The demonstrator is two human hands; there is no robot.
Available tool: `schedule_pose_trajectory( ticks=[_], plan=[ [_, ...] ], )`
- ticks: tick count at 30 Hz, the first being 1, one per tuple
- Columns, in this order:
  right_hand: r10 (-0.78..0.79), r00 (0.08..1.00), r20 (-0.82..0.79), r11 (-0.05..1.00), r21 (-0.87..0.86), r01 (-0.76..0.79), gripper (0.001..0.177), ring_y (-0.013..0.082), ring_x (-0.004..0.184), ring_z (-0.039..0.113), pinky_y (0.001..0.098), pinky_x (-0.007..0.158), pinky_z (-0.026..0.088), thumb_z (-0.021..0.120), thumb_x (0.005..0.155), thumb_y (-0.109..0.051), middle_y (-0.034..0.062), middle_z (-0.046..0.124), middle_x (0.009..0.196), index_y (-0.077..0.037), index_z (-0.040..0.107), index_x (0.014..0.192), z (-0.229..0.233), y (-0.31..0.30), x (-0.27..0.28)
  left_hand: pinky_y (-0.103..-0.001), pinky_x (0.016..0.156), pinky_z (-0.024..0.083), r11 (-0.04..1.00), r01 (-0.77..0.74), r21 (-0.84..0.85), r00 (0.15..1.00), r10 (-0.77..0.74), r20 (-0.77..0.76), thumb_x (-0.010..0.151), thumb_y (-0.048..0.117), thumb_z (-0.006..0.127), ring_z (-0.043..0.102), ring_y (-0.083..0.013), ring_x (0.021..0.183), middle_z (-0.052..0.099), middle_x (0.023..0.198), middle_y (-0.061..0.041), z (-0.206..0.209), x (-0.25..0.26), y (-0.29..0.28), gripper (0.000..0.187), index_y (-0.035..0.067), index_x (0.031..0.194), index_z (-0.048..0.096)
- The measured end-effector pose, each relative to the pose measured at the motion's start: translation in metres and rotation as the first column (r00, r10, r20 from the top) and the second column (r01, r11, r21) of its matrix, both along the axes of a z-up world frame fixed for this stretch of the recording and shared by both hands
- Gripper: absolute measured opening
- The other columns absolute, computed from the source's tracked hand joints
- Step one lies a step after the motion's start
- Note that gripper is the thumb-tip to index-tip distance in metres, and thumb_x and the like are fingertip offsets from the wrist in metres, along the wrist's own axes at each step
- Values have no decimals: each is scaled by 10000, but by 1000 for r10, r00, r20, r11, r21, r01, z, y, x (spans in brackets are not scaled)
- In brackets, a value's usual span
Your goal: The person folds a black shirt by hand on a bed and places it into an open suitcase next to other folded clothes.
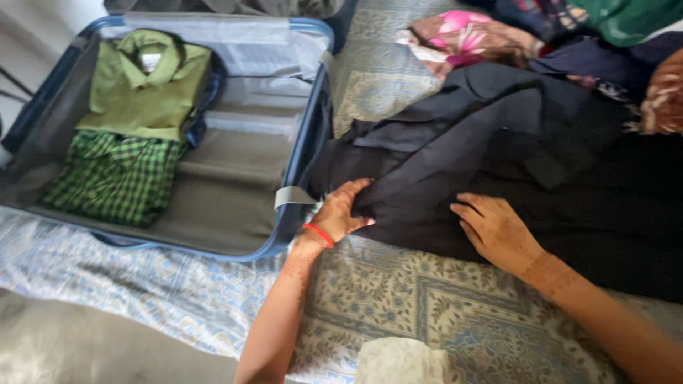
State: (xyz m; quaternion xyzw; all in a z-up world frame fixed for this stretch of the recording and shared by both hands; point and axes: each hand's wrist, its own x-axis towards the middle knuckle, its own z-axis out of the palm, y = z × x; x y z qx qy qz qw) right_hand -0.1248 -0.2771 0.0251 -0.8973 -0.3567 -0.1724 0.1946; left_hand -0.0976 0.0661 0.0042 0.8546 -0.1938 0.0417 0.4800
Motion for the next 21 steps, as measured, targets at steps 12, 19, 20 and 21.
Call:
schedule_pose_trajectory(
  ticks=[12, 19, 20, 21],
  plan=[
    [6, 1000, -26, 999, -38, -7, 325, 276, 1209, 608, 429, 1003, 458, 633, 910, -120, 104, 646, 1299, -48, 658, 1227, -13, -3, 1, -456, 954, 557, 895, -340, 290, 899, 218, 381, 923, 43, 665, 697, -373, 1090, 724, 1087, -191, -25, -1, 9, 206, 16, 1124, 693],
    [31, 999, -38, 999, -14, -31, 402, 330, 1214, 592, 448, 1042, 463, 659, 869, -121, 140, 623, 1310, -53, 630, 1264, -17, -9, 2, -427, 863, 583, 636, -348, 689, 936, 283, 211, 902, -16, 551, 694, -304, 1074, 685, 1148, -114, 18, -26, -14, 405, 85, 1288, 622],
    [5, 1000, -29, 1000, -19, -6, 402, 330, 1214, 592, 448, 1042, 463, 659, 869, -121, 140, 623, 1310, -53, 630, 1264, -16, -13, 0, -425, 889, 578, 571, -319, 757, 940, 291, 177, 904, -20, 551, 675, -302, 1121, 667, 1190, -108, 24, -27, -19, 441, 99, 1325, 602],
    [27, 999, -34, 999, -22, -28, 440, 349, 1248, 575, 449, 1072, 458, 650, 876, -101, 170, 589, 1349, -31, 597, 1307, -15, -16, -2, -425, 889, 578, 583, -311, 750, 946, 268, 184, 904, -20, 551, 675, -302, 1121, 667, 1190, -108, 29, -28, -24, 441, 99, 1325, 602]
  ],
)
